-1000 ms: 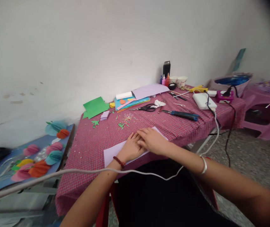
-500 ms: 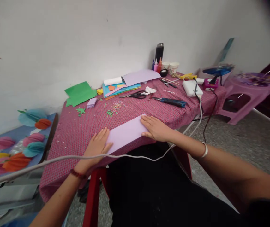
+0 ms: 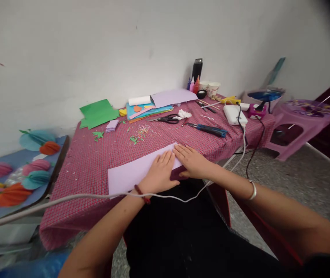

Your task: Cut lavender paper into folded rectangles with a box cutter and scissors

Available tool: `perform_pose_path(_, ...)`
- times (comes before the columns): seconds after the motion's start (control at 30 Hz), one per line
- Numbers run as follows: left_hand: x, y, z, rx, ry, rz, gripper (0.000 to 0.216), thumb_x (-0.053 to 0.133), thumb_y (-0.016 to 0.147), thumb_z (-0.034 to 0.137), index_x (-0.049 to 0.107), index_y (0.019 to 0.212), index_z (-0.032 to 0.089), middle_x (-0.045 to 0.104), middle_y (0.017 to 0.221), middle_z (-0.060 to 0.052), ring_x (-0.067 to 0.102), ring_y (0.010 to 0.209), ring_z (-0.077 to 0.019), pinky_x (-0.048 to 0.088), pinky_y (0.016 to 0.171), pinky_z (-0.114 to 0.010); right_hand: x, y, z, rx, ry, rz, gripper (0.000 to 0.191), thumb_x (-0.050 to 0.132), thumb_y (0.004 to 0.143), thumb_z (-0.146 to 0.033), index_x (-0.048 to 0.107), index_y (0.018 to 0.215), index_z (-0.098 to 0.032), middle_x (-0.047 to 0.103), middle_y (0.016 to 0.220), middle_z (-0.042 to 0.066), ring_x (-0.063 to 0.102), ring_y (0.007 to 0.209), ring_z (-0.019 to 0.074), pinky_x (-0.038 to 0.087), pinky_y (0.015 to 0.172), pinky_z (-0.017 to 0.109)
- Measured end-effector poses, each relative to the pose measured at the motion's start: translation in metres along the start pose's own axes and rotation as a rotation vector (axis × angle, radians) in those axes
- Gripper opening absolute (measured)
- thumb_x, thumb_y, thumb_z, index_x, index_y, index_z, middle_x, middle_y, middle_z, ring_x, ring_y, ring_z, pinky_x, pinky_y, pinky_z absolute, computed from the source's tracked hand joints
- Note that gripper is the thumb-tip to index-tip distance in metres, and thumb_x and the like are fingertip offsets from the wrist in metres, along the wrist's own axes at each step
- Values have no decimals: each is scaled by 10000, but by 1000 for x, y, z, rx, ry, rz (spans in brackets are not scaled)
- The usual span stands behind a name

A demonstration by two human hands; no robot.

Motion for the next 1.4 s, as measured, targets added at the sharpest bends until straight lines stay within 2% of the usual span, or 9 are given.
perform_pose_path(0.17, 4, 12, -3, 18, -160, -18, 659, 226, 957, 504, 225, 1486, 112, 231, 1562, -133, 207, 1440, -217, 183, 1152, -397, 4, 0, 3, -14, 14, 39, 945, 696, 681, -455, 336, 1438, -20, 280, 1516, 237, 284, 1400, 339, 246, 1132, 476)
perform_pose_path(0.3, 1, -13, -17, -81, -14, 122, 550, 302, 968, 444, 309, 1464, 206, 295, 1545, -101, 258, 1417, -272, 200, 1134, -481, 5, -1, 3, -14, 21, 38, 954, 707, 682, -438, 309, 1449, -32, 269, 1520, 243, 272, 1403, 349, 232, 1134, 491)
perform_pose_path(0.47, 3, -62, -43, -136, 137, 145, 549, 392, 951, 422, 336, 1450, 199, 328, 1527, -121, 306, 1395, -275, 259, 1116, -467, 1, -2, 1, -9, 22, 14, 951, 709, 698, -427, 288, 1454, -34, 243, 1526, 252, 247, 1411, 358, 220, 1137, 494)
perform_pose_path(0.7, 12, -168, -114, -224, 242, 183, 549, 365, 942, 416, 410, 1401, 118, 391, 1480, -177, 371, 1362, -290, 290, 1107, -459, -4, -1, -4, 8, -24, -23, 931, 715, 699, -404, 316, 1435, 5, 260, 1518, 256, 267, 1402, 355, 228, 1141, 480)
perform_pose_path(0.83, 8, -196, -124, -223, 231, 186, 547, 346, 927, 463, 436, 1380, 170, 465, 1438, -135, 417, 1334, -272, 288, 1105, -487, -1, -1, -4, 18, -17, 8, 907, 725, 695, -365, 328, 1432, -17, 279, 1514, 247, 286, 1395, 350, 240, 1134, 489)
perform_pose_path(0.93, -4, -190, -114, -254, 266, 212, 557, 475, 860, 497, 502, 1313, 174, 537, 1368, -148, 461, 1288, -315, 247, 1103, -561, -3, 0, -1, 19, 0, 47, 873, 727, 696, -345, 351, 1425, -47, 317, 1502, 234, 317, 1381, 339, 263, 1123, 491)
perform_pose_path(1.07, -17, -161, -93, -256, 267, 210, 377, 529, 841, 304, 599, 1171, 135, 618, 1217, -175, 550, 1164, -313, 319, 1073, -536, -13, 6, -5, -2, 51, 47, 728, 709, 727, -375, 471, 1357, -97, 445, 1428, 203, 410, 1319, 334, 278, 1106, 517)
perform_pose_path(1.2, -20, -131, -76, -233, 142, 124, 301, 445, 884, 185, 627, 1122, 163, 655, 1152, -137, 631, 1018, -258, 501, 886, -412, -25, 17, -31, -100, 162, 37, 520, 649, 806, -331, 552, 1289, -162, 537, 1359, 146, 483, 1258, 285, 311, 1087, 488)
perform_pose_path(1.4, -43, -98, -60, -161, 228, 144, 381, 402, 885, 89, 593, 1204, 169, 693, 1115, -112, 667, 957, -237, 510, 858, -400, -31, 46, -73, -235, 183, 59, 307, 533, 876, -176, 626, 1167, -146, 634, 1241, 122, 597, 1103, 227, 419, 979, 391)
Point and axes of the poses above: each hand's wrist, its own y-axis towards the middle knuckle, its own x-axis out of the palm, z = x × y, the point moved 6 cm from there along y, towards the middle knuckle
